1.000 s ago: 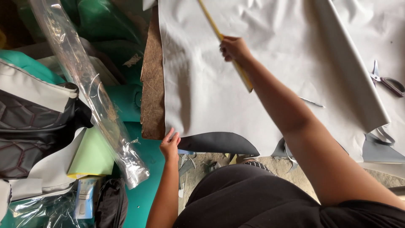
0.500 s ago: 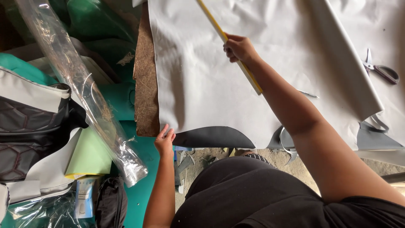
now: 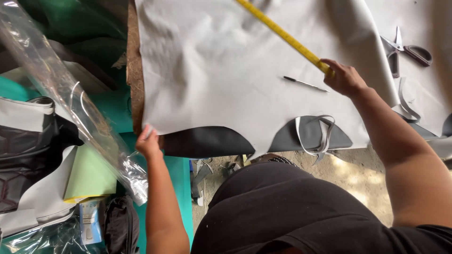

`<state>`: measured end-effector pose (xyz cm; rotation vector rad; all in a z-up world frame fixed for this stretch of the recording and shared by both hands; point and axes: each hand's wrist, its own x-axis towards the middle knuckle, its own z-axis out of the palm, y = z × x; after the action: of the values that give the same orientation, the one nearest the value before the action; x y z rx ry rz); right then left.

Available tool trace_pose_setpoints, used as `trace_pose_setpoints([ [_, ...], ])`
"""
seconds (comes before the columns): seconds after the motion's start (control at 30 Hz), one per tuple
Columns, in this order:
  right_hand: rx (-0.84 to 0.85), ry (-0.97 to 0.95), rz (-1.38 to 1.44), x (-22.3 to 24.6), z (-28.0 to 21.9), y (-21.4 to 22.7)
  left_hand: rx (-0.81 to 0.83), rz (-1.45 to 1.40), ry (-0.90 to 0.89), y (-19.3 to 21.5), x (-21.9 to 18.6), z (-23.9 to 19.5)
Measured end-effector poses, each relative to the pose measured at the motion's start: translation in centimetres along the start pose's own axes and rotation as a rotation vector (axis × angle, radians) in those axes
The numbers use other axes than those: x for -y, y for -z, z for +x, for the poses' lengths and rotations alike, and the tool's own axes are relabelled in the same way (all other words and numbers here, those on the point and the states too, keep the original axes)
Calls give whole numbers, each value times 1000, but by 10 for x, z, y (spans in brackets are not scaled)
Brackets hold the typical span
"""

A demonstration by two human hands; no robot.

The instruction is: Marking lines and patterns on fabric using a ruler and pen

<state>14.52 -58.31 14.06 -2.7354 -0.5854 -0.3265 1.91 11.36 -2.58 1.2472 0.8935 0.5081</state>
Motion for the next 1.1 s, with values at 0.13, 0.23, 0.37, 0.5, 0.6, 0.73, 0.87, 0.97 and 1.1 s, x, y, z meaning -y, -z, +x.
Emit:
trace_pose_setpoints([
  [0.13, -5, 166, -3, 19, -8, -8, -70, -6, -75, -11, -26, 34],
  [0.23, 25, 358, 41, 57, -2, -32, -113, 0, -117, -13, -42, 44],
  [0.37, 257, 359, 95, 84, 4, -62, -223, 67, -199, -18, -22, 45],
  [0.5, 387, 156, 247, 97, 6, -54, -316, 219, -524, -57, -5, -58],
  [0.6, 382, 83, 440, 47, 8, -70, -296, 584, -894, -84, 21, -135],
  [0.73, 343, -80, 686, -77, 57, -83, -104, 560, -962, -86, 20, -217],
  [0.87, 177, -390, 536, -249, 115, -4, 59, 615, -1025, -52, 10, -243],
  [0.97, 53, -535, 509, -265, 183, 10, 18, 673, -971, -19, 21, -236],
  [1.1, -22, -654, 420, -176, 190, 60, -50, 747, -908, 16, 28, -231],
])
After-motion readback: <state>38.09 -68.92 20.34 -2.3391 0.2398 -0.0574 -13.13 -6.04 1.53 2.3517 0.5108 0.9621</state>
